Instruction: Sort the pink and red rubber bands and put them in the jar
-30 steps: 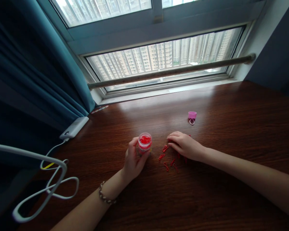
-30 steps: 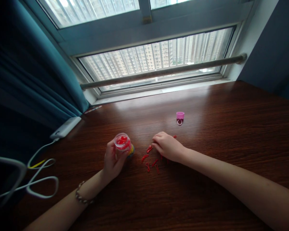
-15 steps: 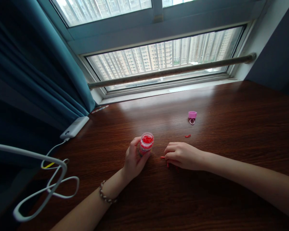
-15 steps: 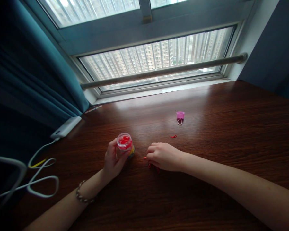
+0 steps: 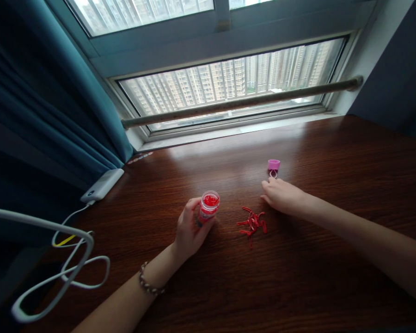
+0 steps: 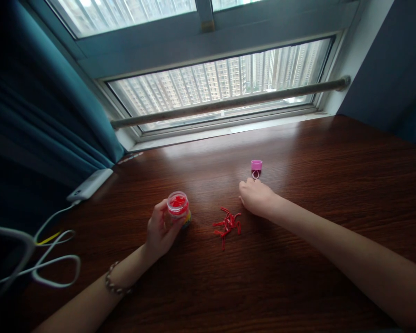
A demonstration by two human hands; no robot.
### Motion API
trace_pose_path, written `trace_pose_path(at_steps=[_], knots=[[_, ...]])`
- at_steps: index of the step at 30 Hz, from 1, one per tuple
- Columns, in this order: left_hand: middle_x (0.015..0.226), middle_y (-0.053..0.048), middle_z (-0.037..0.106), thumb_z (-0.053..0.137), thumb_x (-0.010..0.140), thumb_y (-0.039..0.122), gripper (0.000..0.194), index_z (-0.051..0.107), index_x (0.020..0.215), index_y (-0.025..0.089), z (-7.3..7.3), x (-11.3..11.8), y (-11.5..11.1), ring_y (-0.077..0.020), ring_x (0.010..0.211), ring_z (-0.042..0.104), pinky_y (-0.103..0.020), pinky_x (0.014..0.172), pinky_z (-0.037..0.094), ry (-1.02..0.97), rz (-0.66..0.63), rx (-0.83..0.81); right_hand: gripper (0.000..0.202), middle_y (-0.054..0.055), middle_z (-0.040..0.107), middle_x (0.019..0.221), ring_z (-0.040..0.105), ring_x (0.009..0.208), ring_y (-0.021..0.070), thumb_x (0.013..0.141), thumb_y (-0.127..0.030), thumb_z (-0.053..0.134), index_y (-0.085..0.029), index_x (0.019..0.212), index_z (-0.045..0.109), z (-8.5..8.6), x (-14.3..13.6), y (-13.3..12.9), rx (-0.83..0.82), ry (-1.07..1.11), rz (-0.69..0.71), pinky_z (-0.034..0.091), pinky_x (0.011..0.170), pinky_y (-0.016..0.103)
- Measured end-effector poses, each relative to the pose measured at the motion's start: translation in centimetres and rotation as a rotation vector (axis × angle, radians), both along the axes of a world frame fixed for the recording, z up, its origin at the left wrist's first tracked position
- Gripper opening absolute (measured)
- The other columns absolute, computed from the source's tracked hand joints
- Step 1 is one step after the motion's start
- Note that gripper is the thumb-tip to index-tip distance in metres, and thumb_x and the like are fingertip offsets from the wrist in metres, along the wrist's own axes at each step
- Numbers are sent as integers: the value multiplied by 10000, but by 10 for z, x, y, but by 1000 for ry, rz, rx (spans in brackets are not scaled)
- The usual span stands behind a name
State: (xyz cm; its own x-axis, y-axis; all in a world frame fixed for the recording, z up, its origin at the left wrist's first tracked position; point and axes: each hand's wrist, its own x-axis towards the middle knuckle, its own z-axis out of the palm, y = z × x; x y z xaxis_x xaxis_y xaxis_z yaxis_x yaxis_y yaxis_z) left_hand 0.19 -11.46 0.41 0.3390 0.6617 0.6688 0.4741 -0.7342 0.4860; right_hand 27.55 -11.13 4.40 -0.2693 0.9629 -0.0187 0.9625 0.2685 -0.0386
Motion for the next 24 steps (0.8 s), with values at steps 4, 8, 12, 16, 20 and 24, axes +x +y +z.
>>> trace_pose_path(at_steps=[4,8,12,16,20,24], knots=[[994,-84,568,577,754,230,391,431,1109,160,1,1,0,-180,879,559,-311,761,462,-1,2,5,105,131,622,753,592,648,209,813,-179,510,-114,782,586,-4,-8,-5,-124,119,53,366,524,259],[994,-82,567,581,750,226,394,426,1107,164,2,1,0,-178,880,557,-309,764,462,3,1,9,208,51,600,665,549,591,150,857,-197,449,-160,691,567,0,-21,-11,-179,356,229,365,531,231],[980,-81,568,583,749,229,389,427,1099,164,2,1,0,-174,854,559,-304,747,464,23,10,8,110,97,572,858,542,773,175,850,-204,483,-133,843,568,-3,-30,-18,-48,399,207,408,693,266],[968,-77,570,588,745,234,394,427,1099,163,2,1,-1,-170,834,560,-303,738,465,24,28,-4,163,86,525,936,502,878,186,826,-299,542,-168,914,581,-4,-37,-28,-170,471,414,418,765,287],[971,-78,571,590,743,229,401,428,1105,165,2,1,-1,-172,843,559,-308,745,463,19,16,-8,169,77,508,961,486,894,199,730,-283,655,-175,849,602,0,-39,-34,-240,436,551,421,754,285],[983,-82,569,594,739,221,406,431,1107,165,1,1,-1,-176,856,556,-315,752,463,6,18,-2,30,51,549,858,515,828,175,741,-139,595,-165,755,602,6,-33,-28,-278,374,607,405,709,254]])
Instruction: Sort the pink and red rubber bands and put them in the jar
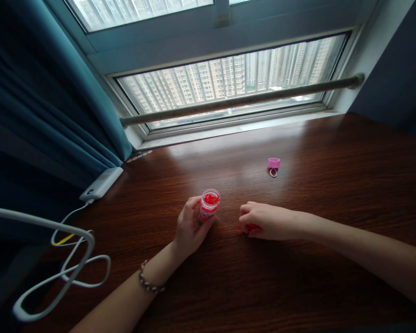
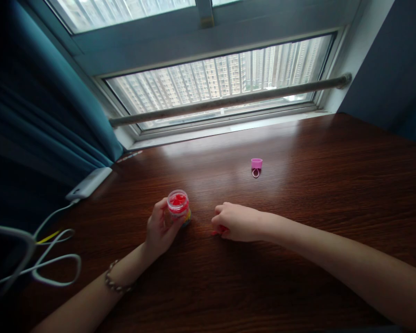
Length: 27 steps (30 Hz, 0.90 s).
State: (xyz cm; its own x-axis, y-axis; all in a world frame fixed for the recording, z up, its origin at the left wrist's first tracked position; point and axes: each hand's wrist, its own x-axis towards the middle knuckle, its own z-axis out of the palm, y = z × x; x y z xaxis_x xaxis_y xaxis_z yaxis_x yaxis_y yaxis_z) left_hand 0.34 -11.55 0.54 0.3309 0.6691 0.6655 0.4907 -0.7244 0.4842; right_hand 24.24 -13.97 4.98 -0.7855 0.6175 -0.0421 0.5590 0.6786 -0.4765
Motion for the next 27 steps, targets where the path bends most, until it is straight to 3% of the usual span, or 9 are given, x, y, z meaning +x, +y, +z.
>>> trace_pose_path(at_steps=[3,6,9,12,14,18,22,27], knots=[[982,-81,571,594,739,220,403,435,1105,166,0,0,0,-176,852,558,-317,750,464,8,7,0,30,32,565,792,535,774,161,711,-143,618,-162,708,595,10,7,5,-46,-20,12,393,671,234],[979,-82,573,596,738,224,403,438,1104,165,0,0,1,-177,850,558,-316,745,466,8,3,3,83,39,561,797,546,728,162,717,-225,627,-159,741,583,23,12,4,-69,-64,-130,388,617,230],[976,-80,574,599,737,227,401,442,1101,166,-1,0,1,-176,849,559,-313,745,465,3,0,4,366,88,541,887,569,727,211,655,-357,686,-137,910,543,28,13,-4,-85,-230,-373,392,567,255],[981,-80,573,599,738,228,399,442,1100,165,-2,0,1,-179,862,560,-309,750,462,-1,-6,0,644,135,503,988,592,759,268,535,-382,769,-120,1045,475,21,8,-15,-138,-351,-452,409,563,279],[981,-80,573,600,738,226,401,440,1102,165,-2,0,1,-177,860,561,-307,749,462,-2,-1,1,620,131,491,1008,599,779,276,538,-311,775,-134,1047,468,14,2,-21,-151,-343,-443,416,570,280],[983,-79,571,600,737,220,409,435,1108,164,-1,0,1,-176,860,558,-309,752,460,8,7,0,433,102,482,996,608,754,249,662,-267,683,-175,1033,480,4,-8,-25,-85,-252,-450,415,566,277],[990,-79,567,600,734,214,418,431,1113,170,-1,0,1,-178,872,551,-312,761,458,4,-3,-9,274,74,490,967,604,715,210,748,-267,591,-213,1008,524,4,-10,-23,-5,-208,-377,402,556,262],[994,-74,561,605,727,193,435,426,1123,177,-1,1,1,-173,875,547,-311,770,456,2,-14,-7,150,49,536,904,592,674,178,746,-236,558,-207,891,581,4,-11,-20,40,-196,-272,386,548,248]])
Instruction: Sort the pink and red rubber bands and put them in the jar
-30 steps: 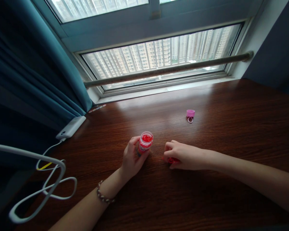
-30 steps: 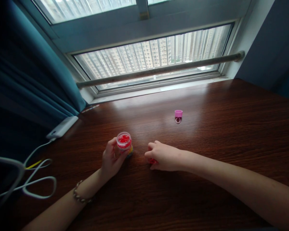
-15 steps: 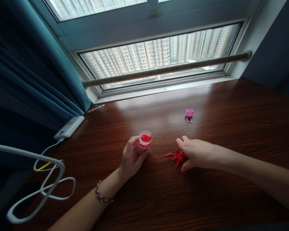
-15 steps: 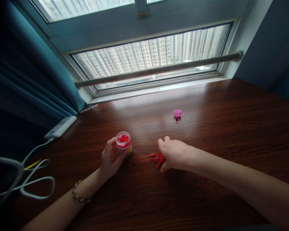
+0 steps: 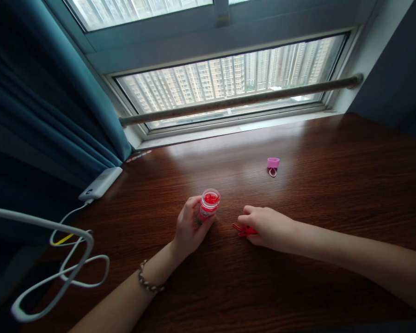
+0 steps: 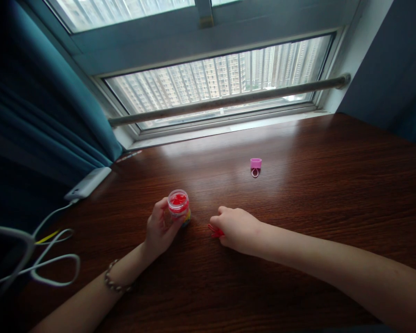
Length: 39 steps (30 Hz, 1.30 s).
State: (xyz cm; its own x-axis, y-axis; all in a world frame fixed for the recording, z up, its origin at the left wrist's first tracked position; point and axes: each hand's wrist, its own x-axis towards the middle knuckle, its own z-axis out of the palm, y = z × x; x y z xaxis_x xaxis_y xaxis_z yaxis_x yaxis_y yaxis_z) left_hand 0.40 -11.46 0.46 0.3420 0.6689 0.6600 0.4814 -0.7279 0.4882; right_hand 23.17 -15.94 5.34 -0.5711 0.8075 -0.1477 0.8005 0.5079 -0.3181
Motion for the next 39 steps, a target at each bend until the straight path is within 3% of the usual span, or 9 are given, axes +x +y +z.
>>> trace_pose_path(at_steps=[8,13,17,20,24,29,32,35,39], knots=[[980,-75,565,661,686,195,437,481,1084,193,6,3,0,-196,902,545,-339,787,463,75,-83,61,54,50,594,731,557,631,162,656,-196,586,-166,690,615,-9,-8,0,26,64,0,362,538,235],[992,-81,571,666,685,216,437,508,1093,211,8,4,1,-210,913,542,-358,799,466,163,-60,117,23,14,579,632,498,537,102,627,-138,605,-145,605,607,-3,2,9,-19,283,-111,336,496,200],[992,-74,578,657,694,232,424,526,1098,223,7,3,2,-210,908,543,-361,801,465,211,-30,128,26,-5,559,589,478,513,84,635,-106,604,-127,639,619,15,14,19,28,498,-238,336,471,185],[983,-72,582,649,703,247,418,533,1105,230,7,4,1,-207,892,544,-361,786,467,245,-39,131,21,-12,555,582,478,514,79,648,-104,610,-123,648,619,20,15,21,73,621,-254,347,468,178],[984,-78,578,654,702,243,443,526,1125,223,8,7,-2,-205,899,535,-353,787,468,268,-92,126,24,0,583,641,501,551,86,678,-133,625,-133,699,636,13,7,15,135,701,-223,377,502,187],[970,-78,574,664,694,224,458,518,1129,214,10,9,-5,-200,891,529,-342,776,472,247,-115,128,65,-14,598,646,533,582,98,710,-120,622,-145,769,611,3,0,9,164,807,-301,417,543,192],[961,-76,582,665,694,232,443,527,1114,212,11,9,-5,-197,881,536,-337,767,477,234,-113,123,45,18,615,735,560,650,113,759,-141,594,-154,771,636,4,0,7,261,801,-233,448,609,214],[963,-72,588,659,698,254,421,536,1099,221,10,9,-5,-198,877,548,-337,758,485,208,-89,109,166,59,584,895,570,748,128,828,-145,498,-174,853,660,7,0,5,377,772,-144,463,669,237],[970,-80,583,658,699,240,425,526,1102,215,10,10,-5,-201,885,550,-340,760,487,188,-87,106,218,52,597,895,576,777,135,846,-139,468,-193,992,620,6,-1,0,407,777,-126,470,684,239]])
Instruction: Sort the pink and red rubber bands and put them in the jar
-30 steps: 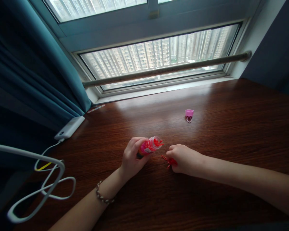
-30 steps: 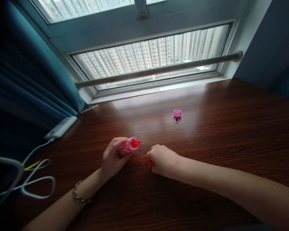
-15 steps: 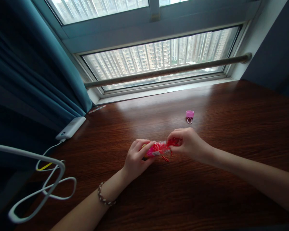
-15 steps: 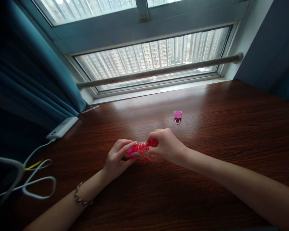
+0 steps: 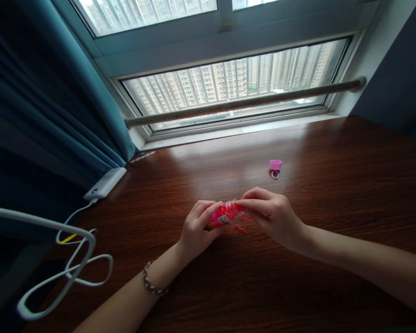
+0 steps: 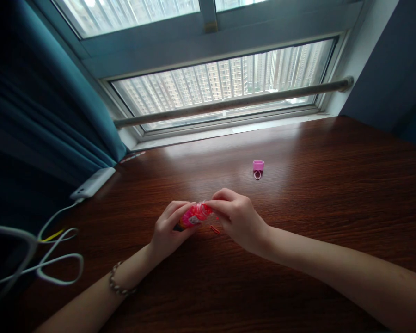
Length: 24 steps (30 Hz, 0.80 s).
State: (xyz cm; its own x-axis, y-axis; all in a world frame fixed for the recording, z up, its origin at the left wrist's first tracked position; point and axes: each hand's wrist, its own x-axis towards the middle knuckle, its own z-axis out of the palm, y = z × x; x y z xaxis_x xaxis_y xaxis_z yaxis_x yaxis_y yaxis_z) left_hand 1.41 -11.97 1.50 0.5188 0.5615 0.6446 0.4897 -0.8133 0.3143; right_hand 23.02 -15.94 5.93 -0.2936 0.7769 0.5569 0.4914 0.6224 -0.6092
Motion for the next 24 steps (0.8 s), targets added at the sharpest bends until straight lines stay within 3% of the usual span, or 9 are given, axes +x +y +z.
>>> trace_pose_path(at_steps=[4,8,11,14,18,22,24], knots=[[959,-76,586,658,697,235,430,521,1105,216,1,1,-1,-198,879,553,-335,762,488,-7,-21,22,223,58,616,925,579,850,159,849,-148,456,-182,1053,540,-5,-3,-5,47,34,-57,460,779,285],[960,-75,583,664,692,237,450,512,1116,220,1,0,-1,-198,877,553,-332,754,489,-20,-21,38,286,114,535,1143,445,1123,224,807,-97,421,-159,1075,500,-7,-7,-10,144,-118,1,330,959,410],[956,-77,583,671,686,237,466,509,1122,223,-1,-2,-1,-200,872,548,-341,755,486,6,-38,57,486,171,453,1244,278,1255,258,756,-78,417,-103,1238,359,-8,-9,-12,63,-254,48,185,1020,509],[958,-82,588,668,690,244,451,518,1114,219,-2,-3,-1,-203,864,549,-346,756,482,58,-44,80,639,200,408,1278,195,1293,256,746,-96,425,-66,1334,177,-10,-9,-9,-59,-298,108,133,1027,543],[965,-84,589,657,699,273,429,513,1099,220,-2,-1,-1,-212,877,555,-356,763,482,31,8,73,647,166,391,1310,272,1267,241,745,-129,465,-131,1334,196,-9,-6,-3,-121,-203,142,173,1031,512],[986,-84,579,650,703,268,424,489,1091,212,-1,0,-1,-214,900,554,-360,782,475,-29,43,41,551,85,604,1095,474,1125,204,765,-103,462,-182,1281,286,2,-3,-3,-56,-23,77,199,1033,475],[983,-78,574,642,709,258,413,478,1084,208,-2,-1,-1,-208,901,551,-355,789,468,-53,64,11,477,56,642,1023,530,1056,192,782,-101,454,-192,1237,346,8,0,-4,-41,57,40,281,999,431]])
